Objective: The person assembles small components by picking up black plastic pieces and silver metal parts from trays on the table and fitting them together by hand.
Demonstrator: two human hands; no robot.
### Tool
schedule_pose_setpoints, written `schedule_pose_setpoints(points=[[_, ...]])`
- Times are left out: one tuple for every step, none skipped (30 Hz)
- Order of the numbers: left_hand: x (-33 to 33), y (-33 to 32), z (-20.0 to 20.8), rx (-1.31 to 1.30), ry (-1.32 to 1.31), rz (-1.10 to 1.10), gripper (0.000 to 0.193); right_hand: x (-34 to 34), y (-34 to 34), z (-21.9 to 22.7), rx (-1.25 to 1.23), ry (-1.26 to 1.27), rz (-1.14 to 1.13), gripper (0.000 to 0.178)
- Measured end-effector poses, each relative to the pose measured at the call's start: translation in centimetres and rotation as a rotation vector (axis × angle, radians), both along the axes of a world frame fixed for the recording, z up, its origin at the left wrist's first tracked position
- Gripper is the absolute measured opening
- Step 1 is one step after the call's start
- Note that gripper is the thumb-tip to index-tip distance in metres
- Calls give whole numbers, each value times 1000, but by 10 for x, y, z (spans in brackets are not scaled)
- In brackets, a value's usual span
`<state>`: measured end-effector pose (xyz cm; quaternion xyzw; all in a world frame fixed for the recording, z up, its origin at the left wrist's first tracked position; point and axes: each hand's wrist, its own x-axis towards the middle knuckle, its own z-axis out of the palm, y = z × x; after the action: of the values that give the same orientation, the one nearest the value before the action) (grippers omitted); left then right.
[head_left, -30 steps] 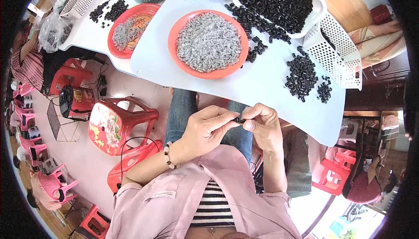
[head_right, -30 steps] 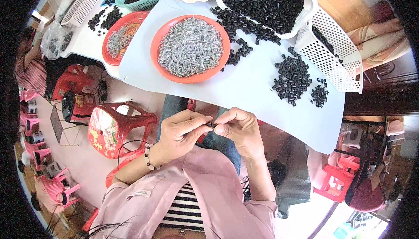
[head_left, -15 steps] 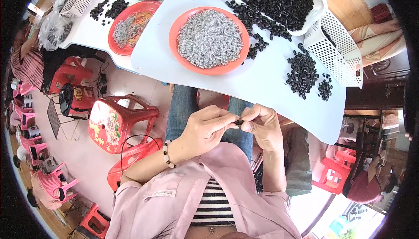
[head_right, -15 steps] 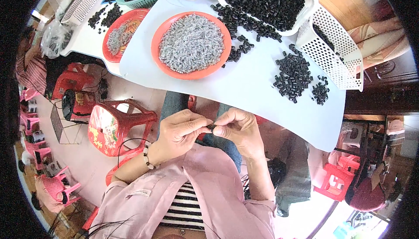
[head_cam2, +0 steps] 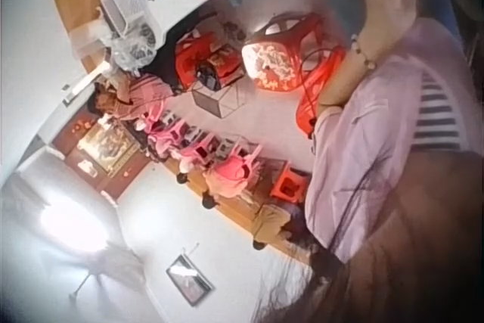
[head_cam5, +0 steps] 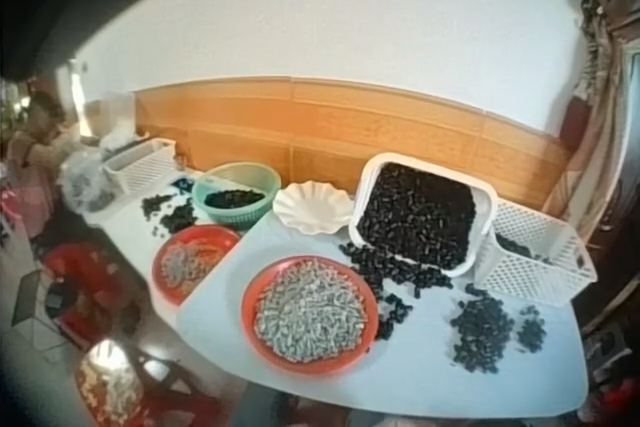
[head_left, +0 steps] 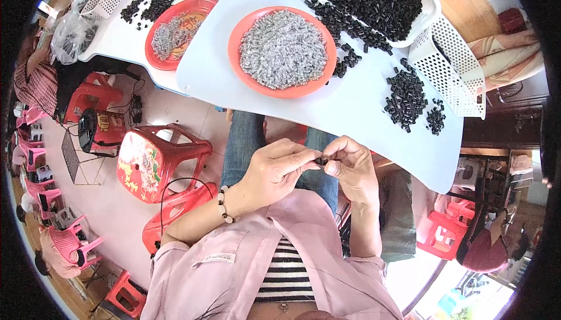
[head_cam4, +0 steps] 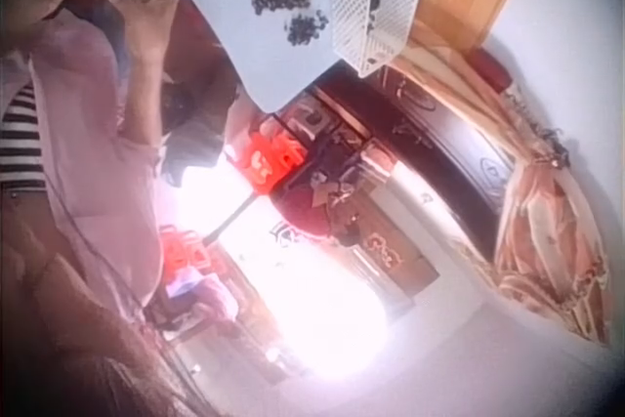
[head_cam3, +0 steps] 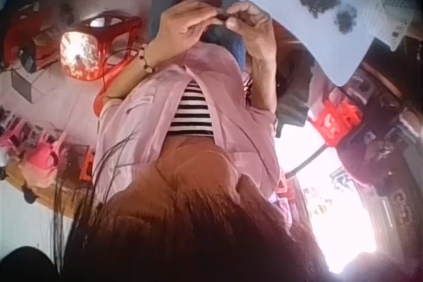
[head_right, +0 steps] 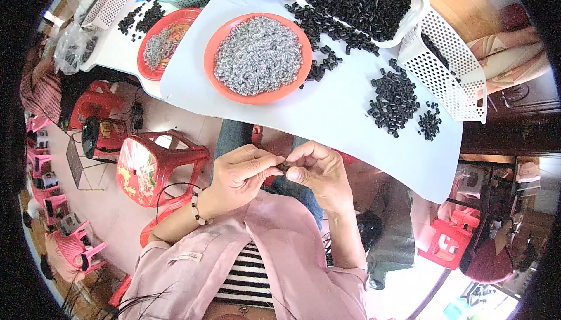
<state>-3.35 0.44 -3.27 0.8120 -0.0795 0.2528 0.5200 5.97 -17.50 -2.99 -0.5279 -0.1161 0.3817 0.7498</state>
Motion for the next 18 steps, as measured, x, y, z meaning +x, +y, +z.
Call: schedule_pose_setpoints(points=[[0, 1, 1, 1, 21, 3, 30, 0, 0, -2, 40, 16, -7, 18], [0, 1, 1, 2, 42, 5, 28, 0, 0, -3, 80, 32, -15, 18], [0, 0, 1, 2, 43, 5, 28, -1, 1, -4, 80, 33, -15, 18], [-1, 0, 1, -4, 50, 14, 27, -2, 1, -5, 112, 40, -34, 18], [-1, -1, 1, -10, 57, 22, 27, -2, 1, -5, 145, 48, -52, 17], [-1, -1, 1, -10, 58, 22, 27, -2, 0, -5, 144, 48, -53, 17], [0, -1, 0, -5, 41, 25, 27, -1, 0, -5, 161, 60, -29, 17], [0, -1, 0, 0, 25, 27, 26, -1, 0, -5, 177, 72, -5, 16], [0, 0, 0, -1, 26, 27, 26, 0, -1, -6, 177, 73, -5, 16], [0, 0, 1, 3, 28, 8, 27, 1, -1, -7, 171, 67, 9, 16], [0, 1, 1, 6, 31, -11, 28, 1, -1, -8, 165, 61, 23, 15], [0, 1, 0, 6, 32, -11, 28, 1, -1, -8, 165, 62, 23, 15], [0, 1, -1, -2, 16, -25, 29, 1, -1, -8, 142, 59, 21, 15], [0, 1, -2, -10, 1, -39, 31, 1, -1, -9, 119, 57, 20, 15], [0, 1, -2, -10, 2, -39, 31, 1, -1, -9, 119, 58, 19, 15], [0, 1, -2, -8, 2, -40, 32, 1, -1, -9, 120, 55, 23, 15], [-1, 1, -1, -6, 3, -41, 33, 1, -1, -9, 121, 52, 28, 15], [-1, 1, -2, -7, 4, -41, 33, 1, -1, -9, 121, 53, 27, 15]])
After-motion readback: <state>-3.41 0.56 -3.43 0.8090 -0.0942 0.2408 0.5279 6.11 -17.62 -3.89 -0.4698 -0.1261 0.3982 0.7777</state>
